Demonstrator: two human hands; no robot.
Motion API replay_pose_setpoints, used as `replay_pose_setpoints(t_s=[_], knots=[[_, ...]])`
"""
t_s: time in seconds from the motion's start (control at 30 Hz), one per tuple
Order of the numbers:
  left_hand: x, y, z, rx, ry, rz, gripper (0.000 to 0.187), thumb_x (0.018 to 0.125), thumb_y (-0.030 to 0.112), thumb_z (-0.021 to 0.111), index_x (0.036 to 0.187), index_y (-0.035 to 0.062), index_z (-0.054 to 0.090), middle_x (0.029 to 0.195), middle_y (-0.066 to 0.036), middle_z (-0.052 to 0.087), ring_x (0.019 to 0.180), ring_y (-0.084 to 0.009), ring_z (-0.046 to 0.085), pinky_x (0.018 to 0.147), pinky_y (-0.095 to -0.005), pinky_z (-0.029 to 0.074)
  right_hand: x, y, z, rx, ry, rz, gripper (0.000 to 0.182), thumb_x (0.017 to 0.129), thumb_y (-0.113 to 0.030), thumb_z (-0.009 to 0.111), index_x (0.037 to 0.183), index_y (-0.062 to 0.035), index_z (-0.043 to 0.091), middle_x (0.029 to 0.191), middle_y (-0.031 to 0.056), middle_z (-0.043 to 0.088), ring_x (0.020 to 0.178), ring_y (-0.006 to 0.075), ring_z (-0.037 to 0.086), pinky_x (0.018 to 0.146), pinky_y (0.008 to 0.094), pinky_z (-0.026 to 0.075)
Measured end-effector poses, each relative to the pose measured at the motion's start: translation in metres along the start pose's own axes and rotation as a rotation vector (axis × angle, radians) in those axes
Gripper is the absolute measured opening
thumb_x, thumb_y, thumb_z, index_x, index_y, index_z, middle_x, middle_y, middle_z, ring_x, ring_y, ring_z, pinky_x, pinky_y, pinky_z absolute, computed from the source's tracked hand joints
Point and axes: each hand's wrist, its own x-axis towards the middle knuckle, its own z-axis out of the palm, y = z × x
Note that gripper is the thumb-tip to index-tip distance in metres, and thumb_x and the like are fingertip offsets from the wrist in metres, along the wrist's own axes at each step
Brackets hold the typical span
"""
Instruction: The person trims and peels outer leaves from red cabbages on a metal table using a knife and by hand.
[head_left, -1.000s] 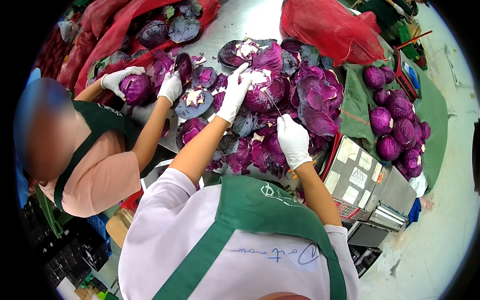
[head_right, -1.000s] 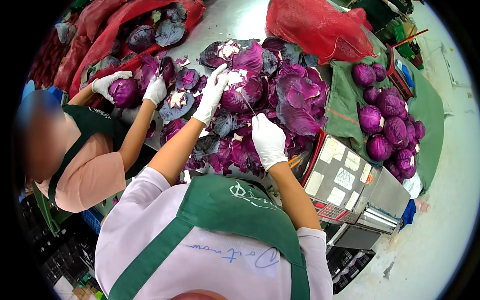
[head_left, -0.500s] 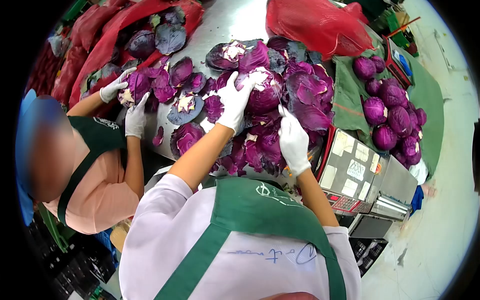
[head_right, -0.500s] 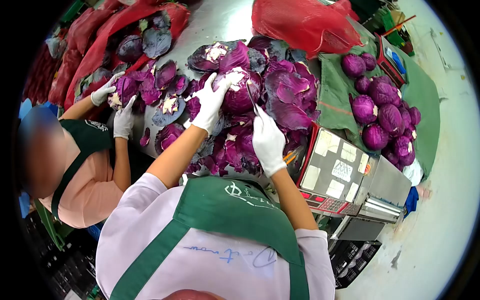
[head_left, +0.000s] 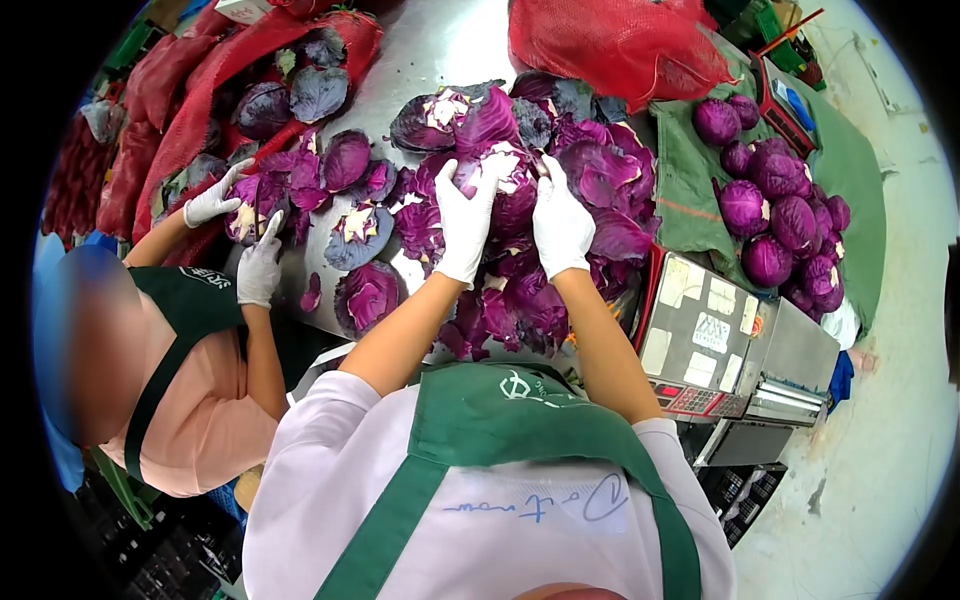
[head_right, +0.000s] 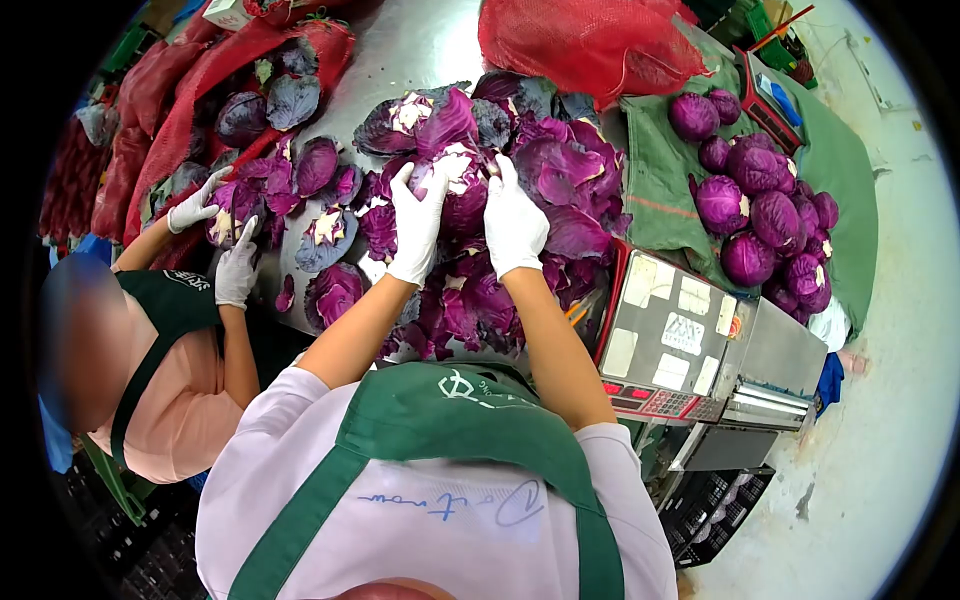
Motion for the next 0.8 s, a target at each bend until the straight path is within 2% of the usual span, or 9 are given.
replay_pose_setpoints(t_s=[0.17,0.23,0.33,0.37,0.47,0.6,0.7,0.73,0.8], knots=[[-0.003,0.006,0.001,0.025,0.010,0.002,0.077,0.090,0.035,0.072,0.143,-0.0064,0.034,0.136,-0.019,0.045,0.120,-0.0234,0.049,0.103,-0.0332,0.040,0.004,0.001,-0.003,0.079,0.012,0.050,0.036,0.103,-0.041,0.041,0.136,-0.0304,0.052,0.078,0.0164,0.070,0.068,0.0395,0.067,0.062,0.0505,0.051],[-0.007,0.007,-0.001,0.002,-0.002,0.008,0.077,0.090,0.035,0.072,0.143,-0.0064,0.033,0.136,-0.019,0.044,0.121,-0.0231,0.048,0.103,-0.0332,0.040,0.003,-0.003,-0.011,0.177,-0.095,0.179,0.038,0.104,-0.041,0.038,0.134,-0.0243,0.054,0.088,0.0192,0.071,0.082,0.0414,0.068,0.071,0.0506,0.051],[-0.004,-0.018,-0.012,-0.178,-0.034,-0.048,0.078,0.093,0.035,0.070,0.146,-0.0036,0.028,0.139,-0.018,0.042,0.123,-0.0233,0.047,0.105,-0.0346,0.039,0.023,0.033,0.010,0.303,0.077,0.235,0.040,0.104,-0.042,0.036,0.133,-0.0218,0.054,0.099,0.0229,0.070,0.092,0.0434,0.067,0.079,0.0530,0.051],[-0.003,-0.027,-0.021,-0.255,-0.084,-0.013,0.078,0.094,0.034,0.068,0.148,-0.0021,0.026,0.141,-0.017,0.041,0.126,-0.0239,0.046,0.107,-0.0353,0.038,0.027,0.041,0.010,0.305,0.012,0.274,0.041,0.104,-0.042,0.034,0.131,-0.0189,0.056,0.107,0.0248,0.068,0.099,0.0443,0.065,0.084,0.0534,0.050],[-0.014,-0.009,-0.045,-0.306,-0.184,-0.005,0.080,0.097,0.031,0.065,0.157,0.0077,0.017,0.152,-0.015,0.035,0.140,-0.0258,0.035,0.115,-0.0375,0.030,0.035,0.046,0.011,0.275,-0.066,0.253,0.043,0.104,-0.041,0.034,0.129,-0.0150,0.057,0.107,0.0233,0.068,0.099,0.0441,0.065,0.084,0.0525,0.050],[0.012,-0.026,-0.062,-0.160,-0.310,0.093,0.072,0.096,0.029,0.065,0.154,0.0065,0.028,0.154,-0.016,0.035,0.142,-0.0272,0.034,0.117,-0.0383,0.026,0.044,0.061,0.032,0.443,-0.091,0.303,0.041,0.104,-0.042,0.035,0.128,-0.0186,0.058,0.105,0.0238,0.068,0.095,0.0438,0.065,0.080,0.0524,0.050],[0.044,0.020,-0.037,0.070,-0.138,0.452,0.068,0.091,0.023,0.068,0.148,0.0012,0.038,0.150,-0.020,0.040,0.138,-0.0286,0.039,0.115,-0.0379,0.029,0.027,0.019,-0.013,0.249,-0.085,0.116,0.040,0.103,-0.044,0.037,0.130,-0.0226,0.058,0.096,0.0208,0.070,0.091,0.0431,0.066,0.078,0.0513,0.050],[0.057,0.015,-0.029,0.284,-0.119,0.495,0.062,0.093,0.024,0.065,0.145,-0.0006,0.042,0.136,-0.018,0.055,0.122,-0.0261,0.054,0.108,-0.0369,0.039,0.022,0.016,-0.014,0.230,-0.001,0.041,0.040,0.103,-0.043,0.037,0.130,-0.0227,0.059,0.094,0.0197,0.071,0.089,0.0419,0.067,0.078,0.0504,0.050],[0.056,0.036,-0.030,0.304,-0.415,0.032,0.055,0.095,0.027,0.062,0.140,-0.0022,0.049,0.109,-0.013,0.068,0.096,-0.0217,0.065,0.095,-0.0353,0.050,0.036,0.045,0.010,0.381,-0.024,0.151,0.040,0.103,-0.042,0.038,0.130,-0.0216,0.060,0.097,0.0191,0.071,0.091,0.0402,0.067,0.080,0.0488,0.051]])
